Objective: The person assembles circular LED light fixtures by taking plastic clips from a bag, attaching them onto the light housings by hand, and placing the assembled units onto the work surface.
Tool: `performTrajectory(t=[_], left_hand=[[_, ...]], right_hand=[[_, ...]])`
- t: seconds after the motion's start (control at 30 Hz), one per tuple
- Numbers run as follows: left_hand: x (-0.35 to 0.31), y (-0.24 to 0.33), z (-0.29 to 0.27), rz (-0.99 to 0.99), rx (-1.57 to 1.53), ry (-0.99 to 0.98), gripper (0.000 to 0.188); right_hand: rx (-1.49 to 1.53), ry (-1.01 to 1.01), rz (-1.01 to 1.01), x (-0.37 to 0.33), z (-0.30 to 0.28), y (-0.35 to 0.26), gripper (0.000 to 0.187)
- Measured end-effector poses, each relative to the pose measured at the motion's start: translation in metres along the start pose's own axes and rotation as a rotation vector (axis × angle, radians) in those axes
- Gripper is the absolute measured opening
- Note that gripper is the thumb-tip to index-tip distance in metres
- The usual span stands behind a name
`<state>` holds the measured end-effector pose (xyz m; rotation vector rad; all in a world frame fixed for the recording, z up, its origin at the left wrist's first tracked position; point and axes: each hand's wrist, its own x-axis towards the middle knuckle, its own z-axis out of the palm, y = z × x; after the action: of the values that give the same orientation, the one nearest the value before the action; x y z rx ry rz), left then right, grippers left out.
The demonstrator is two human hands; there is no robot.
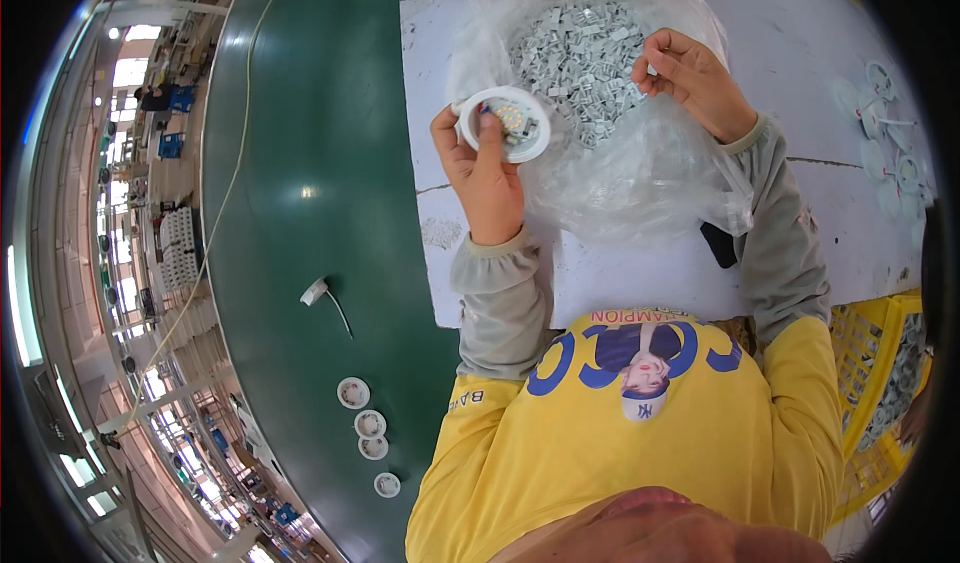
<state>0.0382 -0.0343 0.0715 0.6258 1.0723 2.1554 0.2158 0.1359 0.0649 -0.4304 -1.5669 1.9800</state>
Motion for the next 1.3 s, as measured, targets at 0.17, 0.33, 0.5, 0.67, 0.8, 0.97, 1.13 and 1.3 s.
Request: performTrajectory(t=[0.17, 0.33, 0.5, 0.67, 0.8, 0.97, 1.13, 1.3], left_hand=[[-0.005, -0.007, 0.005, 0.119, 0.170, 0.063, 0.026], [-0.019, -0.007, 0.020, 0.221, 0.328, 0.033, 0.022], [-0.028, -0.007, 0.034, 0.280, 0.379, 0.049, 0.030], [-0.026, -0.005, 0.028, 0.376, 0.419, -0.042, 0.038], [-0.029, 0.001, 0.035, 0.436, 0.302, -0.224, 0.039], [-0.033, 0.002, 0.022, 0.029, 0.483, -0.383, 0.020], [-0.036, 0.005, 0.026, -0.011, 0.386, -0.325, 0.013], [-0.034, 0.003, 0.021, -0.055, 0.186, -0.317, 0.013]], right_hand=[[-0.372, -0.054, 0.140, -0.011, 0.028, -0.014, 0.017], [-0.494, -0.230, 0.013, -0.026, 0.071, -0.022, 0.032], [-0.255, -0.214, 0.120, -0.027, 0.084, -0.015, 0.031], [-0.287, -0.117, 0.058, -0.031, 0.079, -0.030, 0.027], [-0.670, -0.293, -0.037, -0.030, 0.069, -0.059, 0.025], [-0.577, -0.240, -0.105, -0.032, 0.073, -0.063, 0.021], [-0.345, -0.112, -0.039, -0.038, 0.056, -0.050, 0.021], [0.051, -0.140, -0.024, -0.045, 0.059, -0.045, 0.029]])
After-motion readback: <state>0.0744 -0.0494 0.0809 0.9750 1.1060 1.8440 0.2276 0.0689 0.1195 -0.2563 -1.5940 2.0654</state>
